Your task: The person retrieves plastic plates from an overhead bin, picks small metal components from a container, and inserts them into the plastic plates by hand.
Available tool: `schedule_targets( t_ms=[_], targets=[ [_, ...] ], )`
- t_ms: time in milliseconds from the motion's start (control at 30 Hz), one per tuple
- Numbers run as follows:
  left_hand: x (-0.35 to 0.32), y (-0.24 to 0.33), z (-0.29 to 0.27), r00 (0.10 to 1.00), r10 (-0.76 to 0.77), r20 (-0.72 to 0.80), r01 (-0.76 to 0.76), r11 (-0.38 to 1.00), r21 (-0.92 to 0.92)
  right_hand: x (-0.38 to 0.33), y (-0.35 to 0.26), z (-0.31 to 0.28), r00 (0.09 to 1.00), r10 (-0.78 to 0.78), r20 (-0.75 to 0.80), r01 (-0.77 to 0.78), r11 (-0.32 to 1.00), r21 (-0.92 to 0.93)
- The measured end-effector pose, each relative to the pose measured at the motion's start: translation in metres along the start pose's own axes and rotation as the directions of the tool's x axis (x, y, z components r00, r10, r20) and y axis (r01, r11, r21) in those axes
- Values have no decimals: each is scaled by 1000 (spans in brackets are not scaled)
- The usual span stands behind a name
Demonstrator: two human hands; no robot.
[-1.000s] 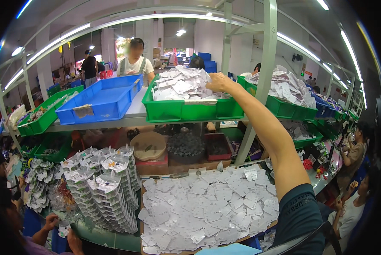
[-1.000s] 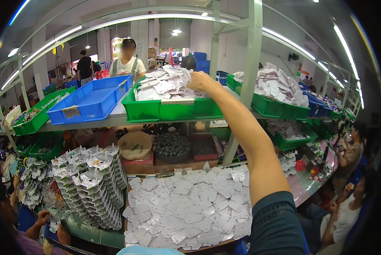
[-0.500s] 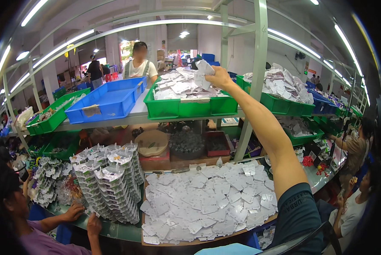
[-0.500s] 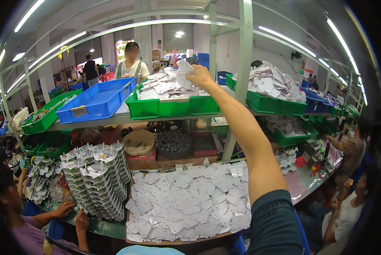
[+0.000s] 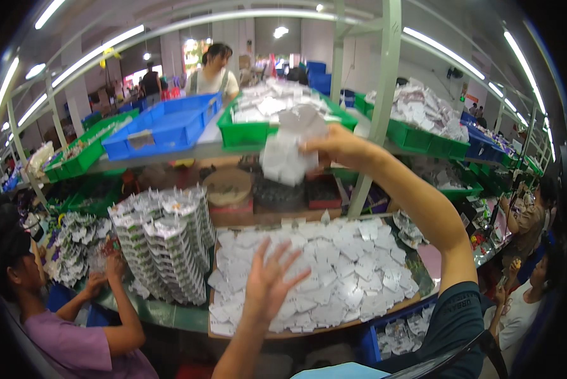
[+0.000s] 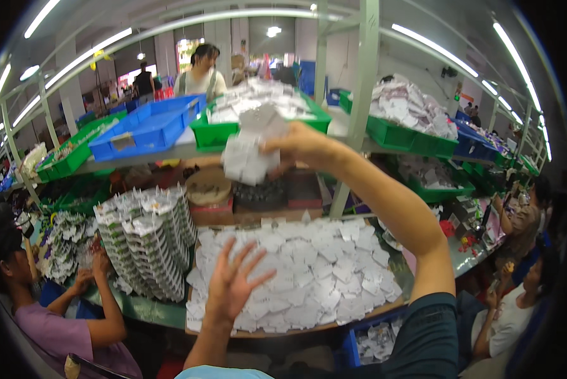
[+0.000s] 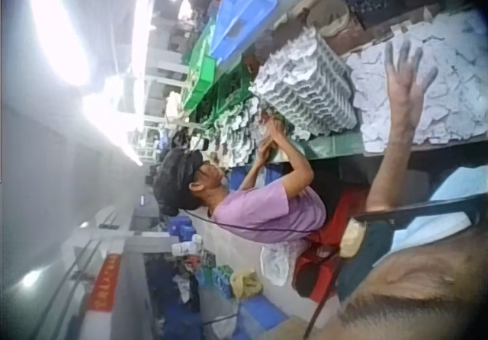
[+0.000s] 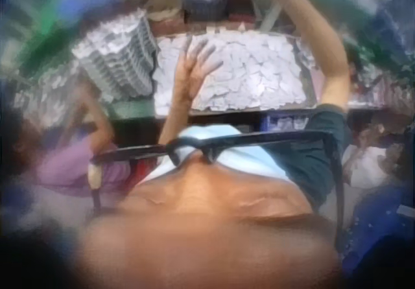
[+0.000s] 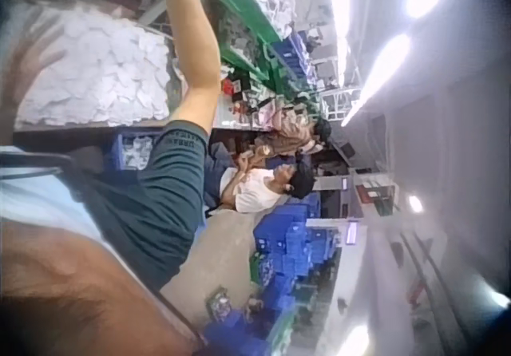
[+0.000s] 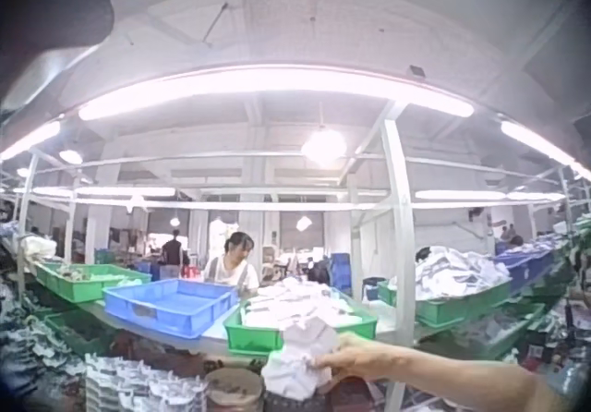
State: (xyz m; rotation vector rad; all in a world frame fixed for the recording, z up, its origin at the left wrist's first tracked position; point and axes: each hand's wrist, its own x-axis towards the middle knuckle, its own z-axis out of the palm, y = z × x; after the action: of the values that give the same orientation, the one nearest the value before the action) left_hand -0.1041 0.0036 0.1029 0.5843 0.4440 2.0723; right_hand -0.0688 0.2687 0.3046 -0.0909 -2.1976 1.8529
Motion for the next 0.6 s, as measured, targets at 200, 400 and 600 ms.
schedule_targets(
  t_ms=[200, 400, 600],
  targets=[
    [-19, -40, -29, 975, -216, -47, 213, 974, -73, -120, 138, 87, 936, 273, 225, -242, 958, -156],
    [-74, -74, -43, 885, -385, -262, 374, 923, -91, -180, 167, 98, 928, 356, 107, -274, 850, -450],
    [-86, -80, -32, 817, -515, -258, 530, 848, -13, -190, 170, 86, 994, 27, 107, 34, 846, -531]
  ],
)
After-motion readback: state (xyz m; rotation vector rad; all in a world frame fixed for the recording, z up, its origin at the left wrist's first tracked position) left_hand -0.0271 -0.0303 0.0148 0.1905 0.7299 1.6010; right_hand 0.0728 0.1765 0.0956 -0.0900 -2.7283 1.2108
